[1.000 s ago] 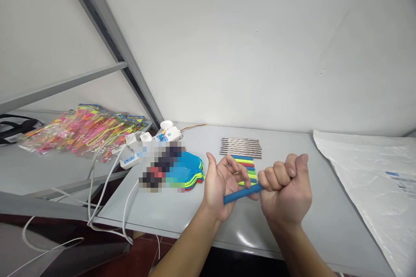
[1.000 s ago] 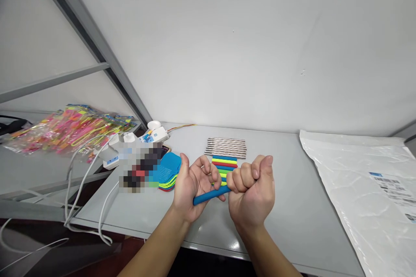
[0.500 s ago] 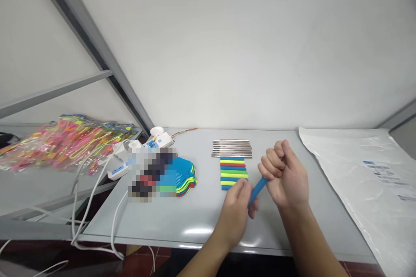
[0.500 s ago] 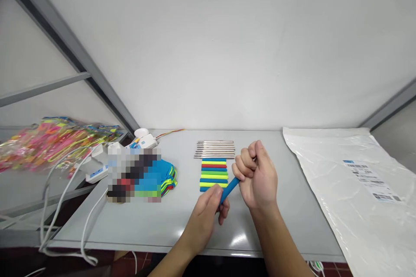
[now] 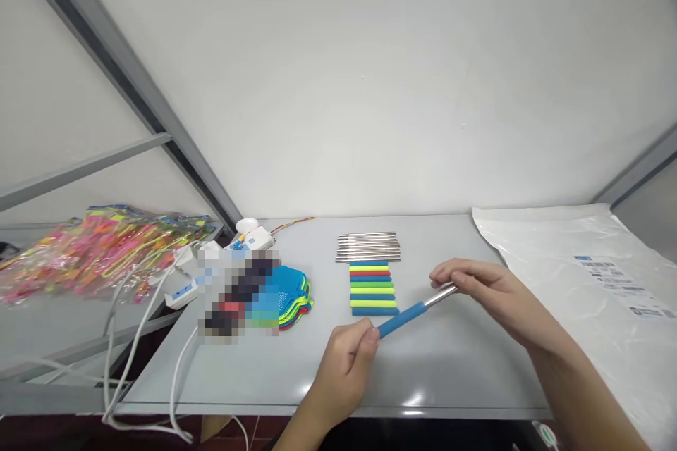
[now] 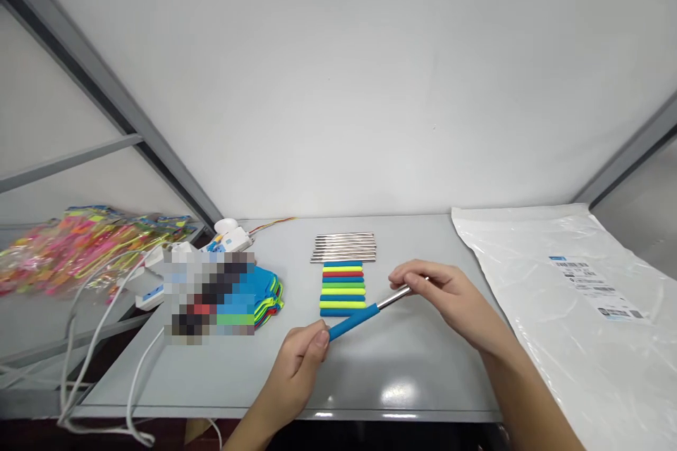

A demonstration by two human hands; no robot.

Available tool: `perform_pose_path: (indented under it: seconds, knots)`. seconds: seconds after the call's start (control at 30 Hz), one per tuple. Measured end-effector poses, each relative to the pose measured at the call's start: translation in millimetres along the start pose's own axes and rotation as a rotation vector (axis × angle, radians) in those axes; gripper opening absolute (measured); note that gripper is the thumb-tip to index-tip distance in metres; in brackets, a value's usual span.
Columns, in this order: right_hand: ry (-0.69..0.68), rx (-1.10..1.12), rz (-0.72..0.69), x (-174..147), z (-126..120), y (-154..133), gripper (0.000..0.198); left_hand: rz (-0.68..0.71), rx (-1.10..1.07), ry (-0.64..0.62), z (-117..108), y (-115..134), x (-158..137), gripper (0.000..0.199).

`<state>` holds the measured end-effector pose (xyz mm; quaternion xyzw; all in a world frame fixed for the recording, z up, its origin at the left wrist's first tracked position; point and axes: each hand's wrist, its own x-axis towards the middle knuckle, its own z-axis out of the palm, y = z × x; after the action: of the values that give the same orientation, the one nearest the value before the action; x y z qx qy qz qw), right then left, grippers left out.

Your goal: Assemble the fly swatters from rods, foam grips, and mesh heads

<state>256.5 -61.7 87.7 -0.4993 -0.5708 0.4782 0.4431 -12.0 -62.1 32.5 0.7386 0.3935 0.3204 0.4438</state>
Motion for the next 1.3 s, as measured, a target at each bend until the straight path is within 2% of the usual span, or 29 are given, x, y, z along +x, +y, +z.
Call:
perform_pose_path:
  seconds: [0.1, 0.2, 0.27, 0.43, 0.53, 0.6, 0.7, 0.8, 0.87, 0.97, 1.03, 1.17, 1.3]
  knots:
    - [-0.15, -0.353, 0.009, -4, -3, -9, 0.019, -0.014, 0.073, -0.035, -16, 0, -6, 0.043]
    - [-0.265, -0.523, -0.046, -4, 10, -11, 0.019, -0.093, 0.127, -0.151, -33, 3, -12, 0.043]
    - [-0.305, -0.552, -0.081, -1, 23, -10, 0.02, -0.154, 0.175, -0.21, -42, 8, -16, 0.043]
    - [-0.464, -0.582, -0.16, 6, 71, -16, 0.02, -0.235, 0.242, -0.24, -54, 25, -32, 0.032]
    - [-0.626, -0.545, -0.214, 16, 105, -29, 0.019, -0.253, 0.099, -0.232, -59, 28, -41, 0.031]
    - [-0.68, -0.51, -0.218, 27, 126, -38, 0.017, -0.288, -0.078, -0.198, -65, 23, -48, 0.033]
    - [-0.646, -0.486, -0.267, 54, 156, -42, 0.024, -0.352, -0.457, -0.099, -73, 3, -63, 0.032]
    - [-0.534, -0.515, -0.416, 87, 186, -30, 0.03, -0.352, -0.858, 0.035, -77, -23, -79, 0.028]
    - [-0.458, -0.697, -0.554, 105, 207, -12, 0.039, -0.34, -1.045, 0.166, -80, -39, -90, 0.032]
    - [-0.436, -1.035, -0.828, 117, 231, 18, 0.064, -0.338, -1.257, 0.334, -85, -54, -101, 0.045]
    - [-0.419, -1.13, -0.944, 115, 241, 34, 0.061, -0.336, -1.34, 0.384, -89, -59, -104, 0.05]
    - [-0.356, -1.182, -1.074, 102, 242, 42, 0.03, -0.312, -1.366, 0.427, -92, -62, -102, 0.053]
    - [-0.341, -1.141, -1.096, 89, 226, 25, 0.034, -0.305, -1.382, 0.416, -89, -62, -95, 0.055]
